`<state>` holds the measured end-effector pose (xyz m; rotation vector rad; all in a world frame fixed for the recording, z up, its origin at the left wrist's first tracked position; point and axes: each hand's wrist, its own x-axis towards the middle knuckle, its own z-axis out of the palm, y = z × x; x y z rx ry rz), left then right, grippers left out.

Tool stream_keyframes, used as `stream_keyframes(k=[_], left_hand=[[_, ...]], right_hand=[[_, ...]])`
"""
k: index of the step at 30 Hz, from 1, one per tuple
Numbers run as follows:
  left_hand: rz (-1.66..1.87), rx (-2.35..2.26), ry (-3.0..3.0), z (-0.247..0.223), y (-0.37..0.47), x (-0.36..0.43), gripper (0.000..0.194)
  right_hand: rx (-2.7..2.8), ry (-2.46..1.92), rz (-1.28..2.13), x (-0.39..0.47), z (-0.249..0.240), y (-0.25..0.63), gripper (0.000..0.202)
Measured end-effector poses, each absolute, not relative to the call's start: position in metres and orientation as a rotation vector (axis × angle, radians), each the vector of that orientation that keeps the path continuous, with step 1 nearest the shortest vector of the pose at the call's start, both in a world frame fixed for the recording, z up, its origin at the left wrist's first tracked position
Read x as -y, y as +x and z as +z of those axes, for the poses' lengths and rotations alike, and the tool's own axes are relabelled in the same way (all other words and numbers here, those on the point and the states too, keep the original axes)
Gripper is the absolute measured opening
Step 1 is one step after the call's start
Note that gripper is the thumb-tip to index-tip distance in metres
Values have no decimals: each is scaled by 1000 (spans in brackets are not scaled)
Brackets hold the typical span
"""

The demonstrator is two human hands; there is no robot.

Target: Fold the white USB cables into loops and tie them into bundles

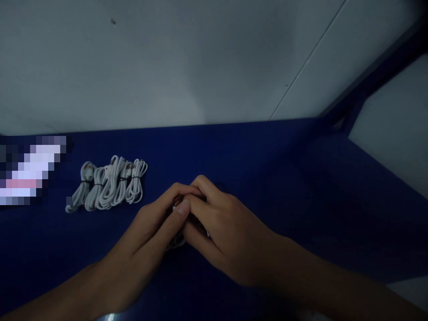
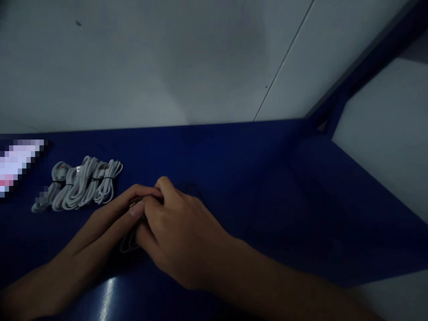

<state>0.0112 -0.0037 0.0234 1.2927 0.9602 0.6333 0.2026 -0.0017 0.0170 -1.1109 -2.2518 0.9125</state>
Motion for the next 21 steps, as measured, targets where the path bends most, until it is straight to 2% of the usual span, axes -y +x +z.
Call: stream_keyframes(k=[21], left_hand=[[639,-1022,1399,23,12,4,28]], right_hand=[[2289,-1152,877,3,19,201,19]])
